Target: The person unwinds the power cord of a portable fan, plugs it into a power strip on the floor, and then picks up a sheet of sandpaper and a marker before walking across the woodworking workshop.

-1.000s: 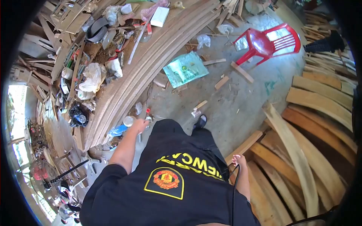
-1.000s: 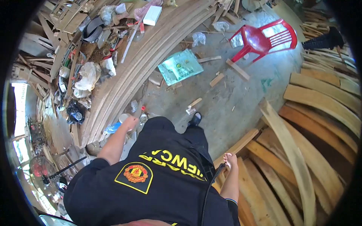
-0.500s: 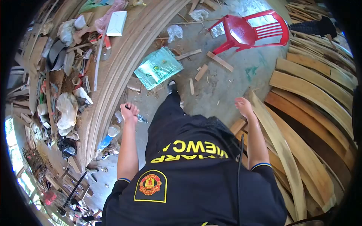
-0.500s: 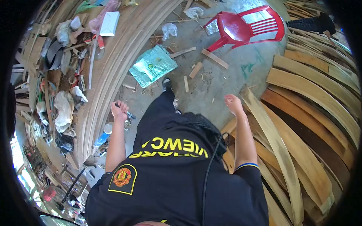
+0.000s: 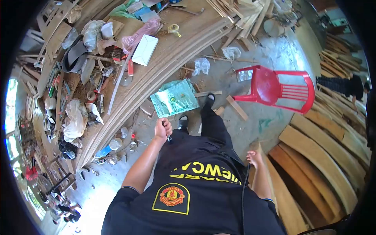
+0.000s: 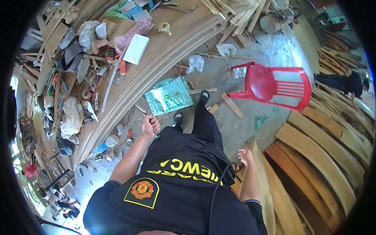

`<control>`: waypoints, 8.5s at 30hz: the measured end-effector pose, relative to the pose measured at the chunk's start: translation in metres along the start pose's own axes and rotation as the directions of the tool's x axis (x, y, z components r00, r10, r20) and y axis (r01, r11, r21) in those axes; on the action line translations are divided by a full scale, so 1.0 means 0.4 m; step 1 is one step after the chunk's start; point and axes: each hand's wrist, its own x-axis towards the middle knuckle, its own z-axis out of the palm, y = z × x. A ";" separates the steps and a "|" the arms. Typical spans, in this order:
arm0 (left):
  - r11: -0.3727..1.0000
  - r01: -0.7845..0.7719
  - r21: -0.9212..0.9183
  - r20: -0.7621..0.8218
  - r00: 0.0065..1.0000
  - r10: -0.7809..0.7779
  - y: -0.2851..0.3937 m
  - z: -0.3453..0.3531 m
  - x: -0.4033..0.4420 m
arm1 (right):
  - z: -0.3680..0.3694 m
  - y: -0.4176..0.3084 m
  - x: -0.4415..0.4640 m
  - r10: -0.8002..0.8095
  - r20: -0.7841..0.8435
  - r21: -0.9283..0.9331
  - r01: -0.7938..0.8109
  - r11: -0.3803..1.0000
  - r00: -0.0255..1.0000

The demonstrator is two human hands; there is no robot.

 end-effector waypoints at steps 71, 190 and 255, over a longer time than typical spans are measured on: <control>-0.199 0.473 0.859 -0.242 0.715 0.656 1.093 0.433 0.966 | 0.284 -2.125 0.334 -0.437 0.435 -0.739 0.590 0.327 0.787; 0.573 -0.079 0.815 -0.179 0.907 0.380 1.065 0.370 0.973 | 0.185 -1.737 0.350 -0.472 0.109 -0.798 0.360 0.483 0.875; -0.185 -0.674 0.715 0.543 0.367 0.755 1.039 0.576 0.881 | 0.082 -1.350 0.333 -0.177 -0.154 -0.438 0.093 0.894 0.972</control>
